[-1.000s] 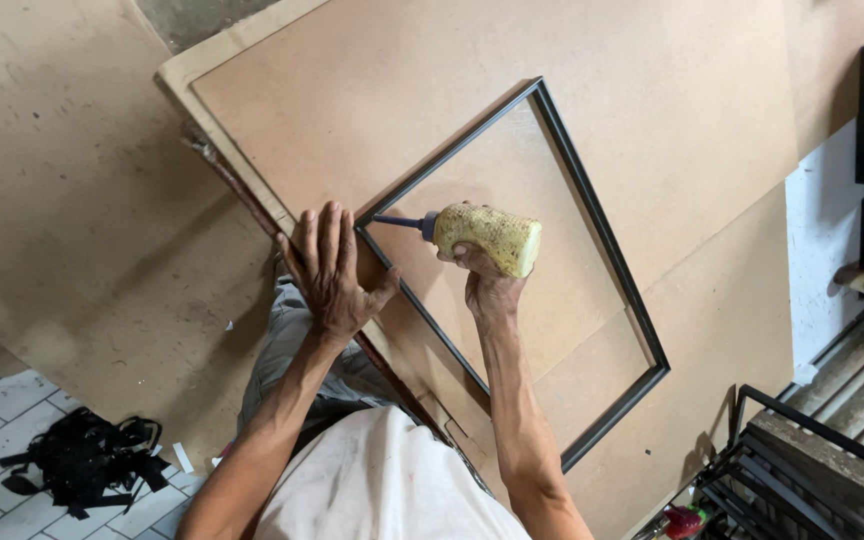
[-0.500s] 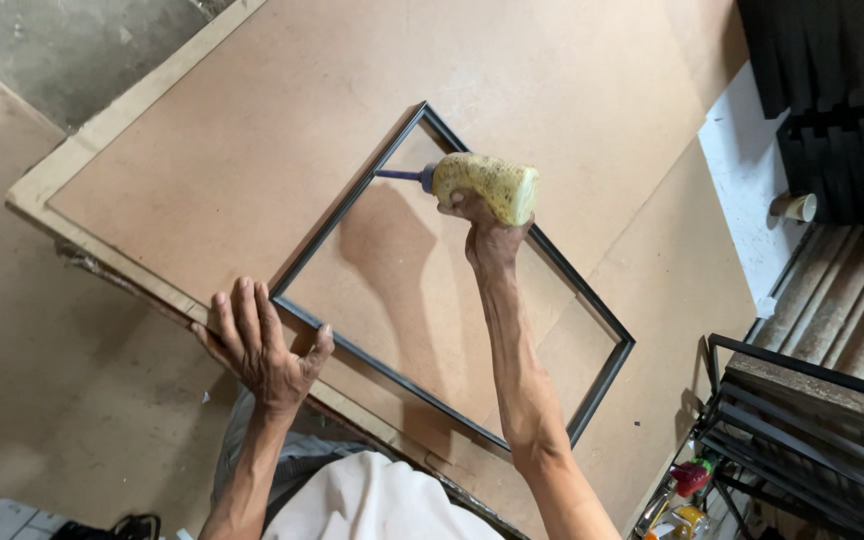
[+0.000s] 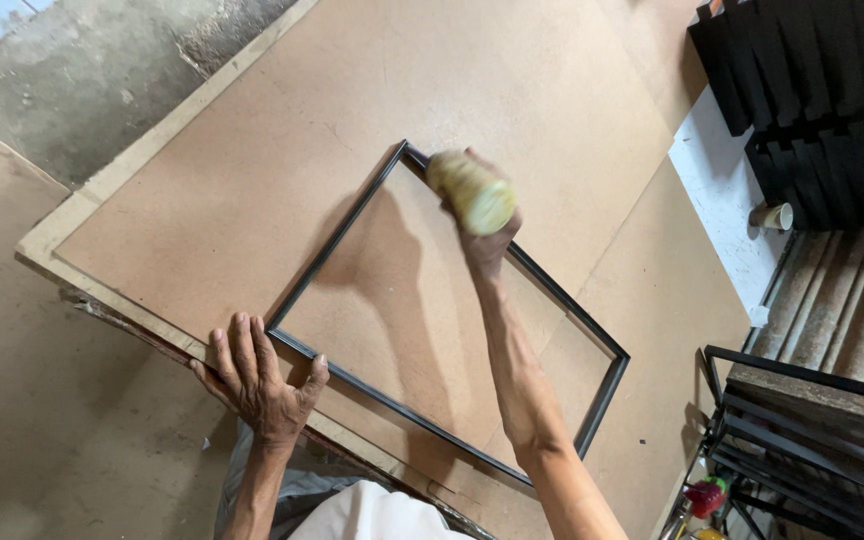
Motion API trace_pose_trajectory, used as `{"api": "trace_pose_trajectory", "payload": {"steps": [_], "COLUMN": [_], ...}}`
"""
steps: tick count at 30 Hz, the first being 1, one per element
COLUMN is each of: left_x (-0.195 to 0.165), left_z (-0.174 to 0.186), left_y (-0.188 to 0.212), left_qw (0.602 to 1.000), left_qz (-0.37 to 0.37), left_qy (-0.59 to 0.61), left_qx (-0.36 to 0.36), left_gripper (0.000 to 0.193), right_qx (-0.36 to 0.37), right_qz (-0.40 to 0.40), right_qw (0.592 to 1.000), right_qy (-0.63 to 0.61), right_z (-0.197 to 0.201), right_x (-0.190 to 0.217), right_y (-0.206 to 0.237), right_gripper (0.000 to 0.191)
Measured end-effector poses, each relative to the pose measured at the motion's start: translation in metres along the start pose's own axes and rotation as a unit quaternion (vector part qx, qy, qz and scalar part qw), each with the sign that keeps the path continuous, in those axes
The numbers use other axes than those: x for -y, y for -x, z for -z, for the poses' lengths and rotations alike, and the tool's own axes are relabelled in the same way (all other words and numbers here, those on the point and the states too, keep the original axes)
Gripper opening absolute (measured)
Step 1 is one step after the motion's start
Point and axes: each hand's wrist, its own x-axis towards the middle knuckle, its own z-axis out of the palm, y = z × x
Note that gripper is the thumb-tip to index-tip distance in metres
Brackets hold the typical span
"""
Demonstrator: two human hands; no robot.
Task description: The person applies glue from a squeeze bottle along the inner edges of multiple black rectangular frames placed on a workbench. They handle each frame one at a time, applying glue to all four sides and then setting the frame aside. The process is repeated for several frames.
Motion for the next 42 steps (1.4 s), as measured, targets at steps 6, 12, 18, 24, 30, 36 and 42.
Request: {"api": "trace_pose_trajectory", "payload": {"steps": [6,12,18,24,30,36,42], "left_x": [-0.004,-0.012,-0.018,-0.019,-0.015,-0.003,0.005], "left_z": [0.005,0.012,0.012,0.006,0.003,0.000,-0.006], "left_y": [-0.003,-0.003,0.006,-0.005,-0.007,0.014,0.009], "left_qw": [1.000,0.999,0.997,0.994,0.958,0.996,0.990], "left_qz": [-0.004,-0.016,-0.048,-0.084,-0.173,-0.075,-0.120], "left_qy": [0.001,-0.004,-0.032,-0.073,-0.226,-0.039,-0.068], "left_qx": [-0.010,-0.030,-0.045,-0.020,0.008,0.003,-0.021], "left_gripper": [0.096,0.098,0.096,0.097,0.090,0.099,0.094], "right_qx": [0.044,-0.056,-0.140,-0.228,-0.266,-0.187,-0.040], "right_qz": [0.094,-0.003,0.023,-0.031,-0.027,-0.029,0.001], "right_qw": [0.975,0.984,0.955,0.918,0.899,0.872,0.856], "right_qy": [0.198,0.170,0.261,0.322,0.346,0.451,0.516], "right_z": [0.024,0.106,0.231,0.368,0.455,0.461,0.422], "right_x": [0.036,0.052,0.046,0.037,0.057,0.063,0.072], "right_y": [0.038,0.081,0.143,0.219,0.248,0.257,0.252], "right_gripper": [0.059,0.061,0.054,0.041,0.037,0.039,0.039]}}
